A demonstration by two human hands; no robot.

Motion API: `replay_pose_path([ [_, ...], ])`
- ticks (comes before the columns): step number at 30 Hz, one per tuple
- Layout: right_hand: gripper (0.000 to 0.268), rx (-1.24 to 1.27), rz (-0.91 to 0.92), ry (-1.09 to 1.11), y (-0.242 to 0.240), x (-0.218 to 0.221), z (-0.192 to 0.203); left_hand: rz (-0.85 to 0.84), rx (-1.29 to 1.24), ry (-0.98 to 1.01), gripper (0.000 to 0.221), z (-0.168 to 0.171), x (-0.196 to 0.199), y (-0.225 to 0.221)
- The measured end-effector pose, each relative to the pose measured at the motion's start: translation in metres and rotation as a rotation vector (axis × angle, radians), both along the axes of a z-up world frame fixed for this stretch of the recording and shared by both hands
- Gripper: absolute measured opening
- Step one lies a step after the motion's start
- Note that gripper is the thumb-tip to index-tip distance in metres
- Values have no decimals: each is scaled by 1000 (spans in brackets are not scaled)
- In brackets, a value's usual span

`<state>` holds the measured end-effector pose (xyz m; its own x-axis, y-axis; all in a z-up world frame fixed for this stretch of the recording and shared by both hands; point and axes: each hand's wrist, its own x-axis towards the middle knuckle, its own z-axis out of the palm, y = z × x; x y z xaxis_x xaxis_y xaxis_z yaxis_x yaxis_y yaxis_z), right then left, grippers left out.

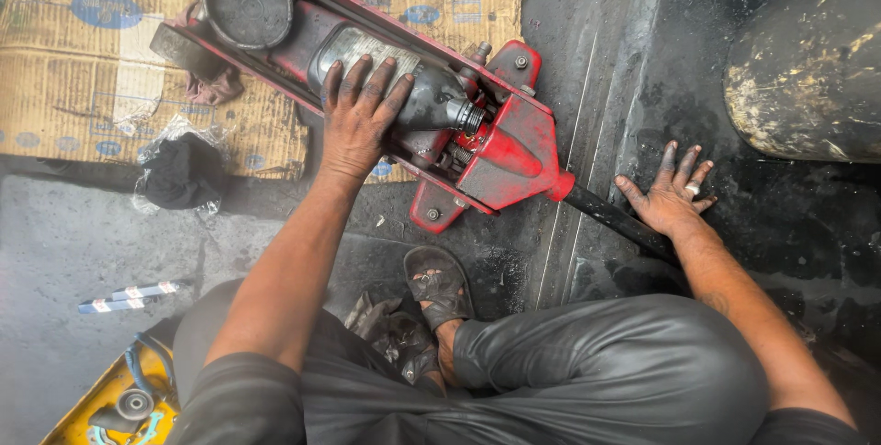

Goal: The person wipes a hydraulic floor jack with a cloth, pours oil from a black container into a port on the jack, and inserts a small plug. The person then pumps the jack handle to operate the lift mechanism.

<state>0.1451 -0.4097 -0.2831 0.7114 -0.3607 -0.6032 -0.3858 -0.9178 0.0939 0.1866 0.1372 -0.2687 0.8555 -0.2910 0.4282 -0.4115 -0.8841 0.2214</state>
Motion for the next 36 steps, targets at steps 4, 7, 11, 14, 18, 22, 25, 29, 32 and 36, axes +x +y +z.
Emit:
replay_pose_path([
  [4, 132, -13, 2, 8, 2, 2, 2, 21, 75, -25, 55, -2, 2, 0],
  [7, 132, -14, 2, 7, 5, 2, 3, 23, 67, -14, 54, -2, -1, 1],
  [11, 131, -38, -1, 40, 6, 5, 6, 13, 28, 11, 57, -4, 0, 0],
  [14, 129, -87, 33, 84, 10, 9, 10, 35, 41, 15, 59, -6, -2, 1],
  [18, 126, -208, 154, 111, 20, 21, 28, 41, 60, 31, 67, -1, -1, -1],
  [22, 83, 41, 303, -190, 46, 29, 45, 33, 65, 32, 71, 6, -1, 0],
  [25, 60, 490, 104, -268, 64, 9, 55, -18, -70, 185, 78, 7, -4, 1],
  [29, 65, 664, 305, -186, 82, -25, 75, 32, -61, 188, 73, 5, -3, -6],
  [32, 74, 426, 440, -165, 88, -50, 100, 103, 83, 117, 53, 3, -6, -6],
  [36, 79, 250, 487, -136, 99, -51, 120, 107, 118, 77, 56, 3, 4, -8],
])
